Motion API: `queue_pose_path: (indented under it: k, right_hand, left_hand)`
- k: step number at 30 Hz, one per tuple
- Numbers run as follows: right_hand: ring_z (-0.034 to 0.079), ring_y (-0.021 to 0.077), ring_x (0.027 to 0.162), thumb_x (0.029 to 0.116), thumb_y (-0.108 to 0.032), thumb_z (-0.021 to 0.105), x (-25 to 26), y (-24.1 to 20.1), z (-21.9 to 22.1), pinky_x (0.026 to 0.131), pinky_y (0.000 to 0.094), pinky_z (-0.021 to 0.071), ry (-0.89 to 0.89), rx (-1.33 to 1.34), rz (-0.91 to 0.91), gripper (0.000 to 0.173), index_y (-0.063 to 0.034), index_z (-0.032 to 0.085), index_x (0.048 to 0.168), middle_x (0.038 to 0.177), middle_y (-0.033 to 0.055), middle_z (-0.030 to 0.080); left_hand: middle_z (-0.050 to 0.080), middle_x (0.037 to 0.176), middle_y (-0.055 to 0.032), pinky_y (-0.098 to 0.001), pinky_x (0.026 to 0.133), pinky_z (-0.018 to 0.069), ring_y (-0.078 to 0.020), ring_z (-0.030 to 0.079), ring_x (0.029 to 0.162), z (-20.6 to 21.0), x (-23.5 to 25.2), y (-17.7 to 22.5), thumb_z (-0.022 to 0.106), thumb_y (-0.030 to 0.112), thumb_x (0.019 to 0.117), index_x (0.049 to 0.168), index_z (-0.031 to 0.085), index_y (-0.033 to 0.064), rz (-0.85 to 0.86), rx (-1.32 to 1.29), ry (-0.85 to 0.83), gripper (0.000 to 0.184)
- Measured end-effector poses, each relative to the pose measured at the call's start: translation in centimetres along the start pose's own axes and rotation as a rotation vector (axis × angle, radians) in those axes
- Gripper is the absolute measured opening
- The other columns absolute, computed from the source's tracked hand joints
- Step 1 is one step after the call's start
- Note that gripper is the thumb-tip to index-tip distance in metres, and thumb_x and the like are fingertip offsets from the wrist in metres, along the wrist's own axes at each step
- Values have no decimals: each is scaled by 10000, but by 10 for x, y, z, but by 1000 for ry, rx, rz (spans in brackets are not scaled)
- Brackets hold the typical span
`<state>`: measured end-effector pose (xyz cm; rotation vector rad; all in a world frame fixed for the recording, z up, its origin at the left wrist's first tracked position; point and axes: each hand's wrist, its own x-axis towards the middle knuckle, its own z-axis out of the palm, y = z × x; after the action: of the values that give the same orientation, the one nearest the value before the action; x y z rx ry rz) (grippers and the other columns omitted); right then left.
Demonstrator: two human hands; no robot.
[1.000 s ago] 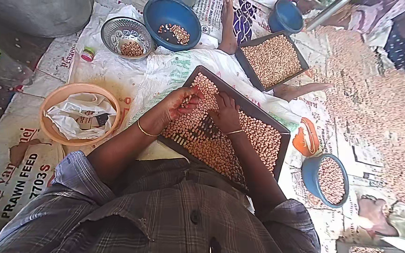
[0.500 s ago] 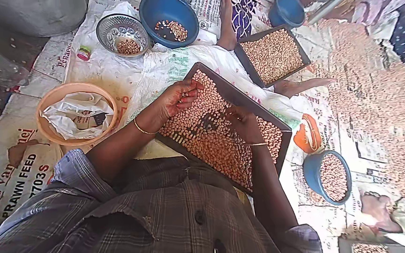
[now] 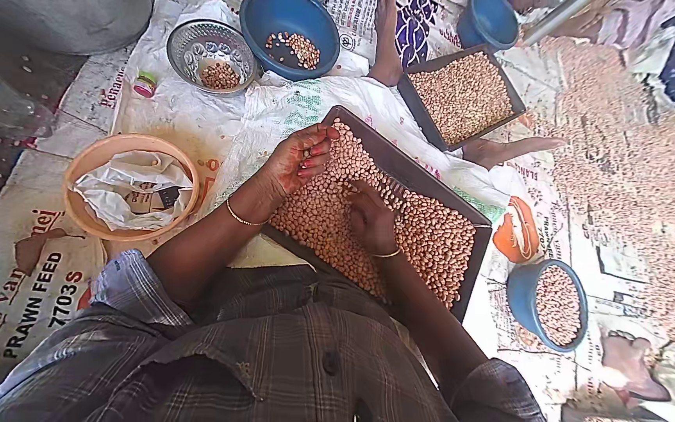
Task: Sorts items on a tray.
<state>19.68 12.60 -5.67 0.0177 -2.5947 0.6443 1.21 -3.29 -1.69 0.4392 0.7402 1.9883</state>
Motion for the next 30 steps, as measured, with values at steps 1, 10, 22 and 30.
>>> queue_pose_path:
  k: [1,10,22,30]
  right_hand:
    - [720,300,992,926,0,560,3,12,-13,775,415,614,66,31,132,176,53,711,999,1299,240,645]
    - [670,442,1111,1016,-72,553,70,21,-34,928,623,509,-395,-389,575,225,2,738,1120,1150,240,710]
    - [622,491,1149,939,-57,639,54,17,-30,861,665,508,-409,-441,474,224,60,671,1128,1191,286,660]
    - [679,373,788,910,-62,680,64,13,-40,704,574,535,-148,-179,438,154,55,673,1010,883,225,685]
  left_hand:
    - [456,650,96,-115,402,313,12,372,452,2,1,0,290,164,1099,1035,590,148,0,0,8,307]
    - [461,651,97,-114,395,303,16,364,446,3,-1,3,287,159,1098,1040,589,149,-9,53,30,308]
    - [505,653,79,-114,377,271,28,330,415,14,-2,6,271,355,1131,1107,615,79,-211,257,84,442]
    - [524,706,56,-166,415,279,-15,369,470,24,-3,8,290,485,1110,1143,624,140,-343,552,201,482]
